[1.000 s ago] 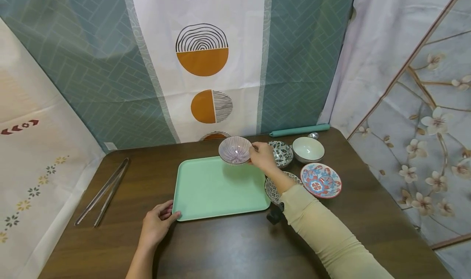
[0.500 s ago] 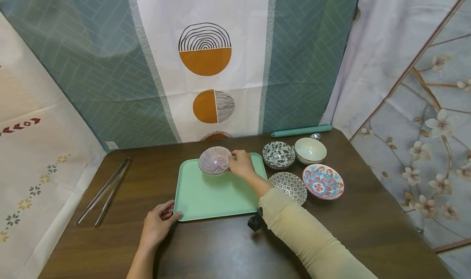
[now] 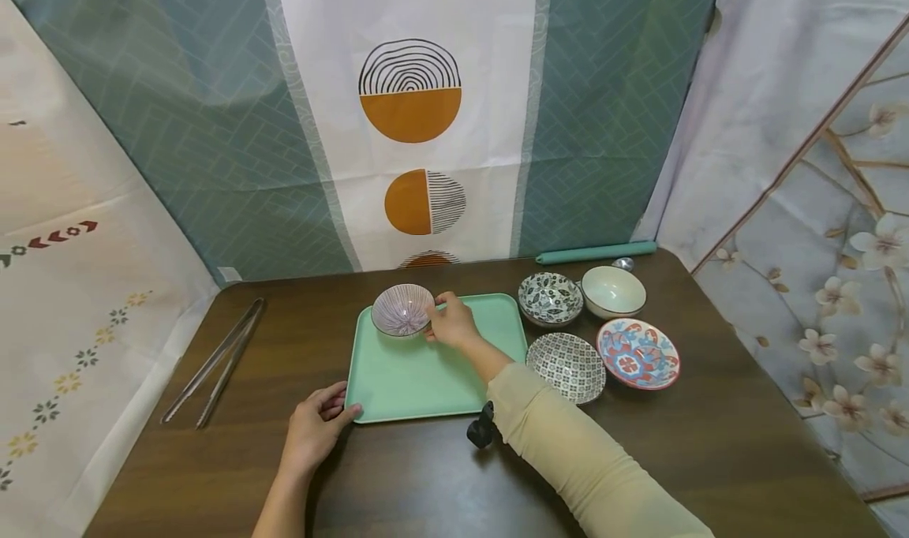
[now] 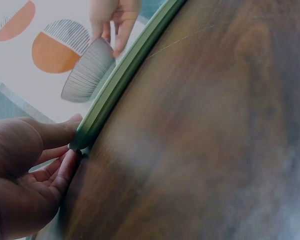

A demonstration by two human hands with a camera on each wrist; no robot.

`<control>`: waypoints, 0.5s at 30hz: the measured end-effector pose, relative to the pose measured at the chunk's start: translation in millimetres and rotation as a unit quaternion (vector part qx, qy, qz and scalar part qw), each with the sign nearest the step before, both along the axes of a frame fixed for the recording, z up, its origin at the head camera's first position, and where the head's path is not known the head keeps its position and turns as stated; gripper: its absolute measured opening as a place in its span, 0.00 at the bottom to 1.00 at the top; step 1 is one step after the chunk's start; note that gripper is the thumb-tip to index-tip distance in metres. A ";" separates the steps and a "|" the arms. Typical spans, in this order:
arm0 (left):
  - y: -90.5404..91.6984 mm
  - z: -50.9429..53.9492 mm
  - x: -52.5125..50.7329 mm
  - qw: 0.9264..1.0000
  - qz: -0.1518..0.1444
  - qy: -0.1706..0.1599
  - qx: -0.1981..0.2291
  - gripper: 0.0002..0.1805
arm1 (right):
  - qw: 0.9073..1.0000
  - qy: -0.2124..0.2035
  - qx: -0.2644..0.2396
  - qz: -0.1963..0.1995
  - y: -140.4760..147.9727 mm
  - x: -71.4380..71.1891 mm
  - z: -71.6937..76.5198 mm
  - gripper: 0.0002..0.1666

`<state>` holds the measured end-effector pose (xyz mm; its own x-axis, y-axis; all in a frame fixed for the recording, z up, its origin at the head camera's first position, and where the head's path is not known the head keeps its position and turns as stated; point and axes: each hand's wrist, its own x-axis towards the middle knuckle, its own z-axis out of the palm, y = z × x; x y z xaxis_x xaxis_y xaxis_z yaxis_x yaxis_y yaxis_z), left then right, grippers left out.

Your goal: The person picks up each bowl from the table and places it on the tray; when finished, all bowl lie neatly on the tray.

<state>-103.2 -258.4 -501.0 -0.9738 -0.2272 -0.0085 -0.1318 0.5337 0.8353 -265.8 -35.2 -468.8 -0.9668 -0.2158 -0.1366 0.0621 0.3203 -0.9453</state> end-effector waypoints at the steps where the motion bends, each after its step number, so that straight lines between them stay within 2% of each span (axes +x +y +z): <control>1: 0.4 0.2 -0.3 1.000 0.000 0.000 0.000 0.26 | 1.000 -0.005 -0.010 0.001 -1.1 0.2 -0.5 0.19; 4: 1.4 0.9 -1.3 1.000 -0.001 0.000 -0.001 0.26 | 0.997 -0.032 -0.066 0.015 -5.1 1.2 -2.2 0.21; 9: 2.9 2.2 -2.4 1.000 -0.004 -0.003 -0.003 0.26 | 0.983 -0.083 -0.151 0.068 -10.9 3.8 -5.1 0.24; 11: 3.1 2.3 -1.7 1.000 -0.003 -0.002 -0.003 0.26 | 0.979 -0.090 -0.153 0.102 -11.9 4.9 -6.7 0.27; 15: 1.7 1.3 1.5 1.000 0.000 0.002 -0.005 0.26 | 0.976 -0.082 -0.121 0.162 -11.4 7.1 -9.1 0.32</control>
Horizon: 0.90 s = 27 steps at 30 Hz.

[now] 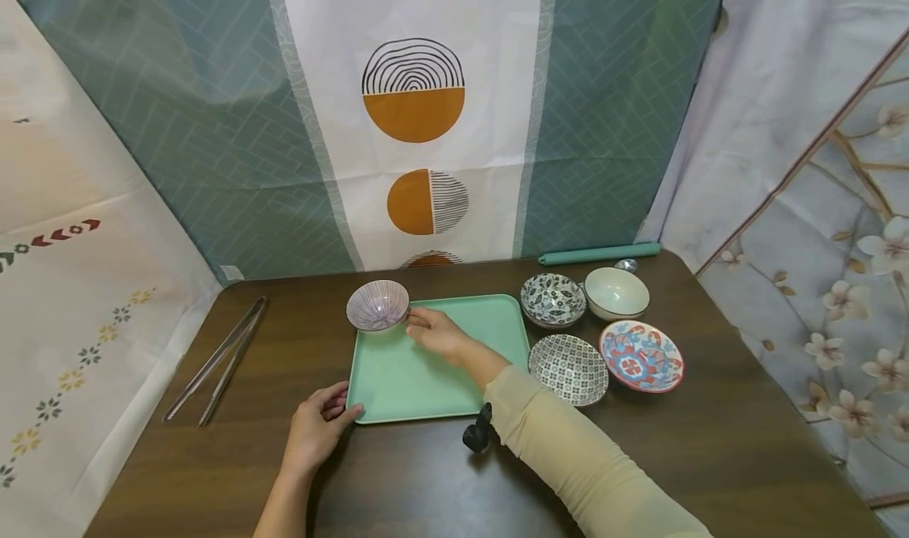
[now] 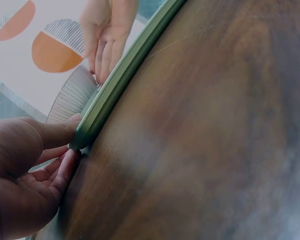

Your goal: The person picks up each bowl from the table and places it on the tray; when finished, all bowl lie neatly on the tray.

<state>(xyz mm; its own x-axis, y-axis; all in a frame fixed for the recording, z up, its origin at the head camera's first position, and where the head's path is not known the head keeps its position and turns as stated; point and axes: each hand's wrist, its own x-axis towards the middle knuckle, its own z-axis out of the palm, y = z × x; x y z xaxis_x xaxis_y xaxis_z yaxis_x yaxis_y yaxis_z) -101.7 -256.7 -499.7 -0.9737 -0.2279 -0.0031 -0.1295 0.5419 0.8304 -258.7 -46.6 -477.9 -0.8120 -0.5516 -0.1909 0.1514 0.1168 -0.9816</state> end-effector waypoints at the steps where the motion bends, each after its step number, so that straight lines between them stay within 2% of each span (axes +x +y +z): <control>1: -0.4 -0.2 0.7 1.000 0.001 0.000 -0.001 0.26 | 1.000 0.007 0.011 0.004 0.9 0.6 -0.4 0.33; 6: -3.5 -1.4 3.1 1.000 0.002 -0.011 0.000 0.26 | 0.999 0.021 0.035 -0.025 6.6 8.6 7.0 0.31; 10: -4.3 -1.4 3.6 1.000 0.000 -0.016 0.009 0.27 | 0.998 0.028 0.023 -0.049 13.9 14.9 23.4 0.29; 11: -4.0 -1.3 3.5 1.000 0.000 -0.017 0.010 0.27 | 0.998 0.032 0.021 -0.052 16.9 18.1 32.2 0.28; 16: -1.7 -2.8 2.3 1.000 0.002 -0.014 0.012 0.27 | 0.993 0.073 0.037 -0.081 32.7 19.7 50.6 0.28; 23: -1.1 -4.9 0.6 1.000 -0.004 -0.008 0.008 0.27 | 0.981 0.144 0.094 -0.092 64.0 23.0 56.7 0.29; 27: -1.7 -4.8 -0.7 1.000 -0.005 -0.005 0.010 0.26 | 0.976 0.176 0.088 -0.098 79.0 25.5 60.9 0.27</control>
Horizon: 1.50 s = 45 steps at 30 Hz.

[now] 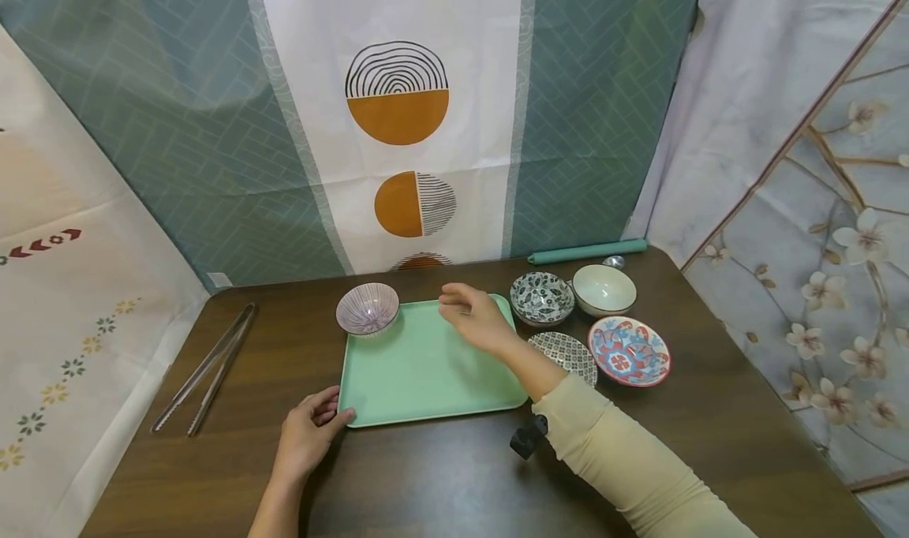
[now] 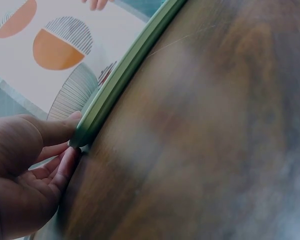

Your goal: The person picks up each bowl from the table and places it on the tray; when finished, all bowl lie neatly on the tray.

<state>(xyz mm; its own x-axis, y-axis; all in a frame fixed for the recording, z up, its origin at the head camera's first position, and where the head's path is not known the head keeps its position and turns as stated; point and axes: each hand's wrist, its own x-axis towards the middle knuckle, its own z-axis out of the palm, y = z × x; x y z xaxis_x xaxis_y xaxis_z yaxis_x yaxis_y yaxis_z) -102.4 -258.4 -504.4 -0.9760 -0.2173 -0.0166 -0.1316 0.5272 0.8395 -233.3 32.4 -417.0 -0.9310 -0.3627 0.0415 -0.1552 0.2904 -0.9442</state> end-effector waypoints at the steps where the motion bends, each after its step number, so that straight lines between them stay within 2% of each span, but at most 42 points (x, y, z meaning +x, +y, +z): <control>1: -0.1 0.0 0.0 1.000 0.000 0.000 0.000 0.26 | 1.000 0.006 -0.002 0.000 3.4 0.6 0.5 0.27; 10: -0.1 -0.5 -0.8 1.000 -0.001 0.002 -0.003 0.26 | 1.000 0.027 -0.004 -0.006 35.9 2.1 0.6 0.28; 19: -1.5 1.4 0.4 1.000 -0.001 0.004 -0.005 0.26 | 0.996 0.078 0.037 -0.033 71.5 4.0 3.2 0.26; 27: -0.5 1.9 -0.1 1.000 0.000 0.005 -0.008 0.26 | 0.993 0.094 0.052 -0.038 96.6 12.1 4.2 0.27; 34: 1.1 1.8 0.1 1.000 0.001 0.003 -0.010 0.26 | 0.992 0.096 0.047 -0.065 123.8 15.4 -6.1 0.27; 45: 1.4 2.6 -0.6 1.000 -0.001 0.006 -0.007 0.25 | 0.982 0.130 0.078 -0.110 168.0 21.6 -20.2 0.26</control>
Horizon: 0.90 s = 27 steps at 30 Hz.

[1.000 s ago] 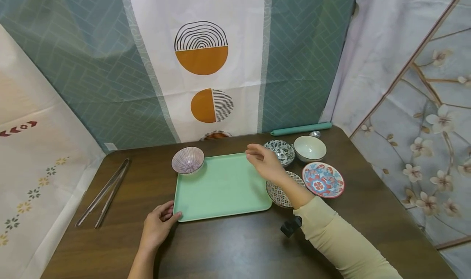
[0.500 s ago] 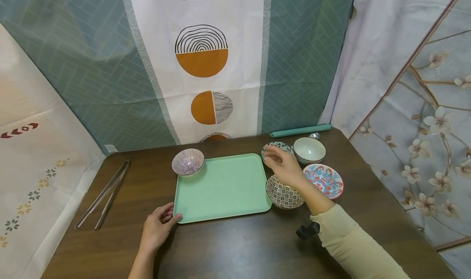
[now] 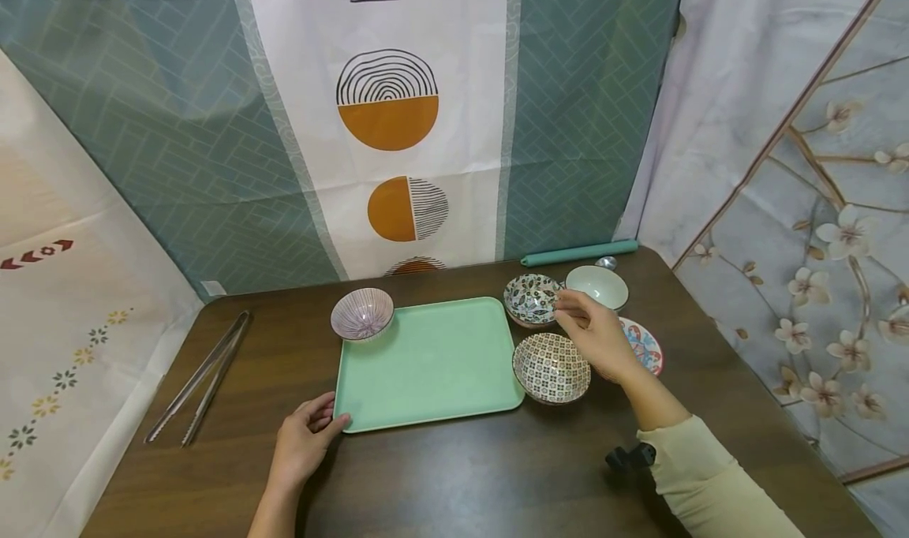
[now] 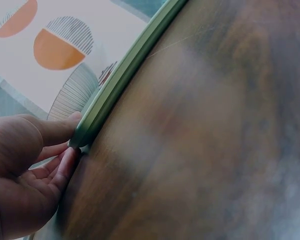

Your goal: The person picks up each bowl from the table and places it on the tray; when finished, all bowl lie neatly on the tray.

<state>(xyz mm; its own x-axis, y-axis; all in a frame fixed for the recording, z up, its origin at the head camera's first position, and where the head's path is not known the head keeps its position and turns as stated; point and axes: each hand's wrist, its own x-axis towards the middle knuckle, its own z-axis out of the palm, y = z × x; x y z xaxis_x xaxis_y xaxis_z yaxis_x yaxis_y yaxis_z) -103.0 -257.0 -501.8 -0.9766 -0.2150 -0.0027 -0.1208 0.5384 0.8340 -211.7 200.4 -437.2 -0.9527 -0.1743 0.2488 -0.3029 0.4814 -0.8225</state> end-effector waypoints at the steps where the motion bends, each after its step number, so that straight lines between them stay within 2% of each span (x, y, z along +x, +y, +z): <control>1: -0.2 0.1 -0.1 1.000 0.000 0.000 0.000 0.25 | 1.000 0.004 0.007 -0.004 3.9 1.0 -0.5 0.26; 7: -0.9 -0.3 -0.7 1.000 0.001 -0.001 -0.003 0.25 | 0.998 0.043 0.030 -0.037 25.7 4.9 -5.6 0.25; 11: -1.0 -0.5 -0.2 1.000 0.001 -0.003 -0.005 0.25 | 0.993 0.087 0.049 -0.069 40.2 6.8 -10.8 0.22; 14: -1.0 -0.2 -0.4 1.000 0.001 -0.002 -0.004 0.25 | 0.989 0.104 0.058 -0.089 51.2 7.7 -13.3 0.21; 27: -2.1 -1.7 -0.2 1.000 0.002 -0.003 -0.005 0.26 | 0.983 0.091 0.076 -0.138 93.3 16.4 -22.8 0.23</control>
